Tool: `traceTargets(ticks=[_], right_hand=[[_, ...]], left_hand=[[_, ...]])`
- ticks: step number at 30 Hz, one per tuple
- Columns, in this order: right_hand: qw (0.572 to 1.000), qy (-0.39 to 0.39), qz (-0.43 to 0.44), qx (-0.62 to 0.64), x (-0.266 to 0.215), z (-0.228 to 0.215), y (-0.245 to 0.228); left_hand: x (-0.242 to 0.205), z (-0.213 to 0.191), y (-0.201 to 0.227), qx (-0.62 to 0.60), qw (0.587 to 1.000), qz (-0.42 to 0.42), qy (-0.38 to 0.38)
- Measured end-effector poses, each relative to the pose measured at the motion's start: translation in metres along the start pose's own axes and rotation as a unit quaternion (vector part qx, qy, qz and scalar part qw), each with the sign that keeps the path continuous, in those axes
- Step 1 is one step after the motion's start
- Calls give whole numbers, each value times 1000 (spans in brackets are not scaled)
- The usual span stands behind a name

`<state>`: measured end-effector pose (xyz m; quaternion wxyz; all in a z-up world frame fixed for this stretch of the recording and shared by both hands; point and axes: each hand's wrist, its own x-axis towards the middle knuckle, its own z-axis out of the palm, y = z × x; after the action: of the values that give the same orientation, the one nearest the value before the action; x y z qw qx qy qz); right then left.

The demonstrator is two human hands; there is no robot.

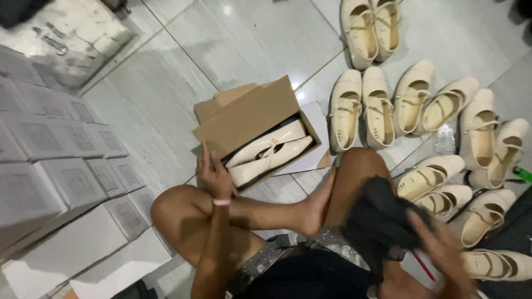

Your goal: The person sits on the floor and repeatedly picks up pairs of cream-colored shoes, places them into cardboard boxes, closes the boxes, and stacks them. The person also wipes the shoes with a dark cloth before boxing them.

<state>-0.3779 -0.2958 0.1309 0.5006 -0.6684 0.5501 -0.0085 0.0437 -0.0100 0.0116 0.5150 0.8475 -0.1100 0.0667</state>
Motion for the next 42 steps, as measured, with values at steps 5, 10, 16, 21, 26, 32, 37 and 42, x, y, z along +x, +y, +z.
traceTargets(ticks=[5,10,16,21,26,32,37,42], right_hand=[[979,73,131,-139,-91,-65,100],[957,17,166,-235,-101,-52,109],[920,-74,33,-384,-46,-5,12],[901,-100,-408,-111,76,81,-128],[824,-204,-491,-195,162,146,-188],[755,-188,-531,-335,182,148,-175],[713,-179,-552,-394,180,155,-174],[691,-142,-522,-479,172,158,-182]], left_hand=[[39,6,-16,-81,995,-3,-56],[73,12,-31,-105,982,9,-155],[54,-30,-64,-141,965,-15,-220],[28,-50,-71,-260,870,-226,-353],[49,-51,-40,-214,878,-238,-356],[52,-60,-23,-89,909,-168,-372],[49,-57,-13,53,943,62,-322],[54,-50,14,226,897,-34,-379]])
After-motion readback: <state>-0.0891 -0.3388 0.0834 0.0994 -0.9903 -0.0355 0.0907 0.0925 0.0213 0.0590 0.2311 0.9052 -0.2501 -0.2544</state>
